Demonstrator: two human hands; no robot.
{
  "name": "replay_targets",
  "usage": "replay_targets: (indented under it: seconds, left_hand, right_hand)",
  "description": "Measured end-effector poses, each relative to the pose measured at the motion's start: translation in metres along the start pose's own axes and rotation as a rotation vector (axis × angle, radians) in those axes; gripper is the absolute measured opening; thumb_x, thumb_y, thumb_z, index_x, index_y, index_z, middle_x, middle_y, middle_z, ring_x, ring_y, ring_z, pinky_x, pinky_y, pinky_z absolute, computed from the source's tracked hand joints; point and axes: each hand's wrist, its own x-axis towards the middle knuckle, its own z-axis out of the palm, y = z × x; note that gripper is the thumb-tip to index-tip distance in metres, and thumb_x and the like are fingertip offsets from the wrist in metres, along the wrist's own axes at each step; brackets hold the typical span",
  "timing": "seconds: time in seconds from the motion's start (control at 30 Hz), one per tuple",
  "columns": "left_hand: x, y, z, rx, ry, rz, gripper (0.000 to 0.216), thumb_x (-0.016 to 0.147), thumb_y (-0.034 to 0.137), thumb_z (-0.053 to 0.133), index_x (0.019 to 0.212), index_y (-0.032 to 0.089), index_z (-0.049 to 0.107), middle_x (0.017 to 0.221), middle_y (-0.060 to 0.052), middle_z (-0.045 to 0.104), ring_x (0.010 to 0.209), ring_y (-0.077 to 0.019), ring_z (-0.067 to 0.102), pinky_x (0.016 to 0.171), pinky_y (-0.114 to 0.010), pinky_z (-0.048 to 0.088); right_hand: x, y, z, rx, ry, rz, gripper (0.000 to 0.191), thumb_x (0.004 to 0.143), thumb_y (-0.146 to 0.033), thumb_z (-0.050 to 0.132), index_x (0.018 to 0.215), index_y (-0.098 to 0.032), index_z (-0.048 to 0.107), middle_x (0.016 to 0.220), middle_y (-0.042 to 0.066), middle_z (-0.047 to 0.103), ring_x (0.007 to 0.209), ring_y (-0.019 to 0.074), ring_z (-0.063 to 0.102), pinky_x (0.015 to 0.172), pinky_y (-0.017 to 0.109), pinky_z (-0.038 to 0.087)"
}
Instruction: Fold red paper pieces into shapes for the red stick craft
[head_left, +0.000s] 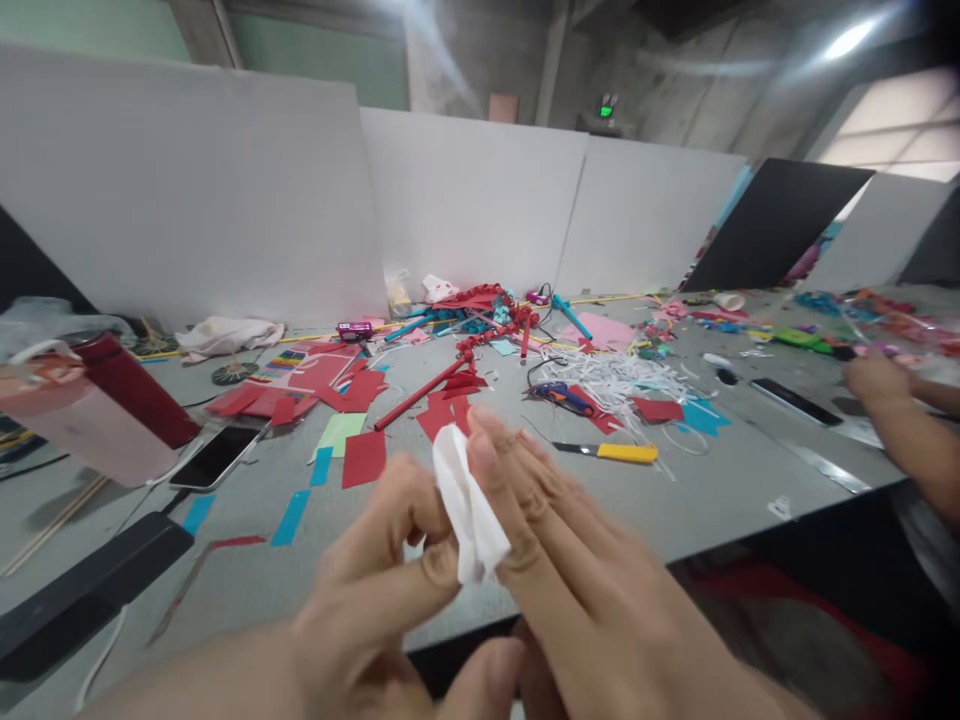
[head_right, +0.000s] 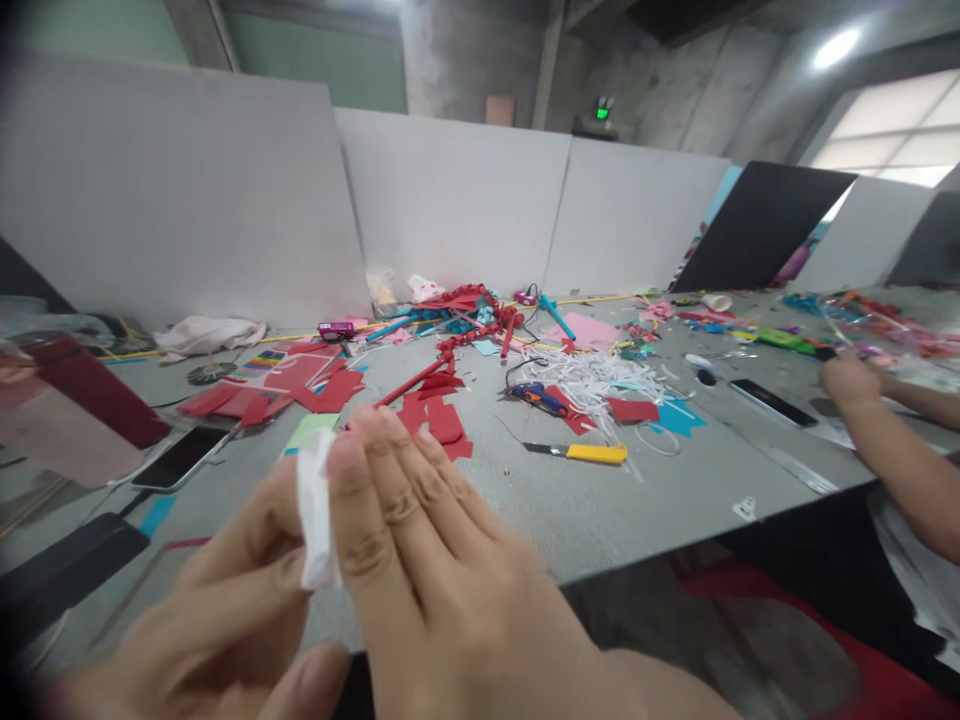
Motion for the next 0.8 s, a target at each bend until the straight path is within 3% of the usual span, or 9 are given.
replay_targets:
  seconds: [0.07,0.17,0.3,0.4,0.47,0.57,0.73,0.8]
  left_hand:
    - [0.040,-0.004,0.007,-0.022,-0.016,-0.061,0.006,0.089,0.022,0.070,0.088,0.026,0.074,0.077,-0.003,0.057,0.072,-0.0172,0.055,0.062,-0.032,0.051]
    - [0.063,-0.011,0.014,-0.098,0.045,-0.286,0.042,0.095,0.022,0.062,0.053,0.019,0.059,0.068,-0.002,0.051,0.060,-0.0130,0.047,0.052,-0.028,0.042]
    - [0.062,-0.026,0.023,-0.279,0.107,-0.446,0.049,0.094,0.032,0.065,0.049,0.017,0.055,0.066,-0.003,0.051,0.066,-0.0154,0.047,0.060,-0.030,0.042]
    - [0.064,-0.033,0.027,-0.289,0.065,-0.473,0.049,0.094,0.034,0.066,0.049,0.017,0.056,0.067,-0.004,0.050,0.071,-0.0168,0.047,0.067,-0.032,0.043]
    - [0.067,-0.035,0.028,-0.267,0.042,-0.472,0.049,0.093,0.034,0.067,0.049,0.017,0.055,0.066,-0.004,0.048,0.072,-0.0165,0.047,0.066,-0.031,0.042]
    - [0.069,-0.037,0.030,-0.282,0.060,-0.508,0.044,0.093,0.034,0.067,0.053,0.016,0.058,0.067,-0.002,0.046,0.069,-0.0149,0.044,0.062,-0.029,0.039]
    - [0.071,-0.041,0.036,-0.548,0.248,-0.455,0.031,0.097,0.043,0.052,0.091,0.022,0.074,0.072,-0.001,0.045,0.066,-0.0149,0.044,0.061,-0.028,0.042]
    - [0.072,-0.041,0.038,-0.549,0.264,-0.420,0.027,0.096,0.041,0.053,0.093,0.022,0.073,0.074,-0.002,0.048,0.067,-0.0164,0.046,0.062,-0.030,0.043]
  right_hand:
    - [0.001,0.000,0.012,0.123,0.047,0.032,0.072,0.099,-0.012,0.041,0.164,-0.017,0.011,0.161,0.010,0.039,0.149,0.0295,0.037,0.121,0.054,0.036]
    - [-0.008,0.007,0.025,0.472,0.040,0.197,0.065,0.100,-0.020,0.047,0.162,-0.026,0.025,0.159,0.007,0.043,0.152,0.0299,0.031,0.122,0.056,0.033]
    - [-0.008,0.029,0.039,1.089,0.135,0.498,0.056,0.107,-0.044,0.038,0.160,-0.028,0.030,0.148,0.009,0.056,0.144,0.0252,0.045,0.113,0.048,0.045]
    - [-0.004,0.041,0.052,1.391,0.091,0.564,0.056,0.102,-0.056,0.048,0.145,-0.022,0.056,0.130,0.012,0.068,0.130,0.0278,0.058,0.105,0.044,0.050]
    - [-0.004,0.044,0.059,1.453,0.075,0.603,0.045,0.100,-0.052,0.055,0.131,-0.022,0.068,0.118,0.011,0.073,0.120,0.0274,0.064,0.099,0.043,0.052]
    - [-0.004,0.043,0.061,1.432,0.153,0.645,0.038,0.098,-0.050,0.061,0.121,-0.023,0.074,0.107,0.009,0.075,0.111,0.0269,0.066,0.093,0.041,0.054]
    - [-0.005,0.040,0.045,1.441,0.257,0.681,0.035,0.099,-0.049,0.059,0.117,-0.025,0.076,0.099,0.009,0.076,0.101,0.0277,0.069,0.083,0.041,0.058]
    - [-0.015,0.036,0.038,1.407,0.251,0.689,0.035,0.099,-0.051,0.058,0.112,-0.026,0.078,0.095,0.009,0.076,0.098,0.0289,0.070,0.078,0.041,0.059]
